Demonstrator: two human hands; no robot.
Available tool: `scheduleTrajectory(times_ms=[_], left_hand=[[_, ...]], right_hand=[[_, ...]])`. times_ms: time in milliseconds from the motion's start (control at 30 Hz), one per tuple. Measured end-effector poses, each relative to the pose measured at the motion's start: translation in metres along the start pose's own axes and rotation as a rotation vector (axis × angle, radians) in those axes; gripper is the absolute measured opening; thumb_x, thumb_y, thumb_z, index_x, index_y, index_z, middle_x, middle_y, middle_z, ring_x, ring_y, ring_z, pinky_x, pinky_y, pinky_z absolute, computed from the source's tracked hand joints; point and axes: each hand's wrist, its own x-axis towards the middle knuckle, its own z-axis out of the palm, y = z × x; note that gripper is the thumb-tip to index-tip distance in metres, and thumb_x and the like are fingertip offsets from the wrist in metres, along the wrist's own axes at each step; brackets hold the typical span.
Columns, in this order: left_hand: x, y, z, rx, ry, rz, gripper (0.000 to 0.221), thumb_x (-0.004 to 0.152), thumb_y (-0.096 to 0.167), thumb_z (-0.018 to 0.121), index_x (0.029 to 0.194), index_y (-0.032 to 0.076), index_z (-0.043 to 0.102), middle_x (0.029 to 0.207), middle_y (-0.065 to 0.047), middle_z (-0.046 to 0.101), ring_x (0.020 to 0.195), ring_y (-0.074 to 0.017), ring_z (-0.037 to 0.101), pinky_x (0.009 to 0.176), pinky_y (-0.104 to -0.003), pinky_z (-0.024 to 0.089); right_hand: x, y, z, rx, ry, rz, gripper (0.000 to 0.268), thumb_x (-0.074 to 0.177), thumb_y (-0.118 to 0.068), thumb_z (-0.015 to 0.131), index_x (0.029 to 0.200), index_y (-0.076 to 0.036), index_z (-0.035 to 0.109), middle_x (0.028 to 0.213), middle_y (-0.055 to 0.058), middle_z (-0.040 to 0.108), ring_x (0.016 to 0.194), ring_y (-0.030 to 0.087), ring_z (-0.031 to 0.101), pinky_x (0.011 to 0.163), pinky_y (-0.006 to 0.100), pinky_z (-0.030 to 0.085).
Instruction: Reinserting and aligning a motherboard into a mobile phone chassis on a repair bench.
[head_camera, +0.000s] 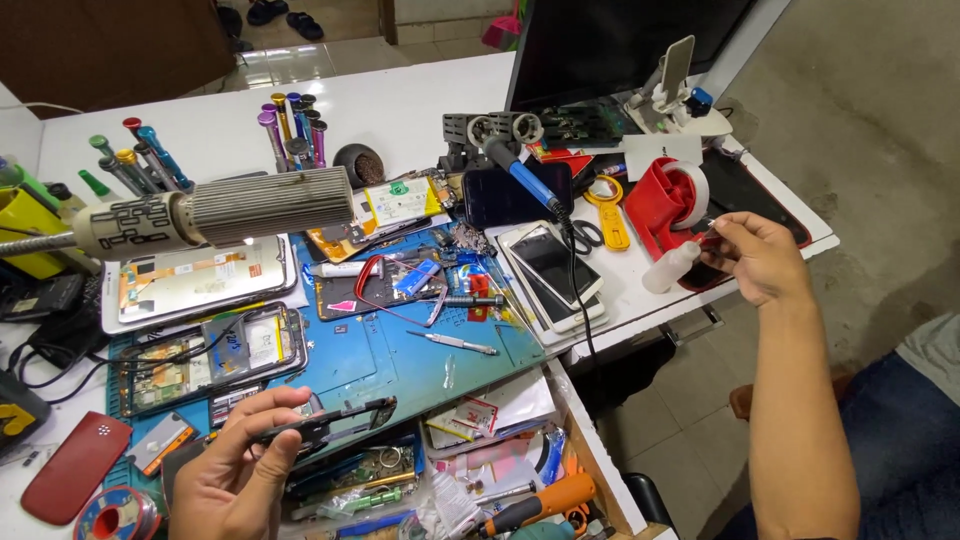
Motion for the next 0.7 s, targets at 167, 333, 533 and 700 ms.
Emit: scheduleTrajectory(times_ms=[167, 333, 533, 700], left_hand=[[-0.003, -0.005, -0.01, 0.037, 0.089, -0.134, 0.012, 0.096, 0.004, 0.062, 0.1, -0.003, 0.071, 0.123, -0.013, 0.074, 0.042, -0.0162, 0.036, 0.039, -0.028, 0.024], [-0.003, 0.001, -0.013, 0.035, 0.08, -0.173, 0.014, 0.097, 0.005, 0.06, 0.1, -0.003, 0.07, 0.125, -0.011, 0.073, 0.04, -0.0178, 0.034, 0.038, -0.029, 0.026], [-0.007, -0.007, -0.012, -0.053, 0.087, -0.144, 0.014, 0.097, 0.003, 0.059, 0.098, -0.007, 0.069, 0.123, -0.015, 0.073, 0.048, -0.017, 0.039, 0.042, -0.029, 0.026], [-0.005, -0.005, -0.007, -0.163, 0.095, -0.02, 0.013, 0.095, 0.002, 0.06, 0.098, -0.008, 0.067, 0.121, -0.022, 0.071, 0.048, -0.0111, 0.032, 0.045, -0.025, 0.023]], right_hand=[[-0.015, 0.009, -0.001, 0.019, 0.021, -0.134, 0.012, 0.107, -0.007, 0.063, 0.098, 0.0, 0.066, 0.092, 0.012, 0.068, 0.087, 0.018, 0.066, 0.088, 0.038, 0.067], [-0.032, 0.017, 0.016, -0.07, 0.174, -0.169, 0.008, 0.104, -0.009, 0.068, 0.101, -0.002, 0.069, 0.099, 0.007, 0.07, 0.092, 0.013, 0.069, 0.091, 0.027, 0.066], [-0.044, 0.019, 0.027, -0.302, 0.339, -0.269, 0.008, 0.103, -0.013, 0.07, 0.106, -0.007, 0.074, 0.099, -0.001, 0.074, 0.092, 0.005, 0.066, 0.089, 0.021, 0.058], [-0.036, 0.035, -0.006, -0.603, 0.313, -0.455, 0.01, 0.108, -0.015, 0.07, 0.108, -0.006, 0.075, 0.096, 0.002, 0.074, 0.086, 0.008, 0.067, 0.08, 0.025, 0.054]])
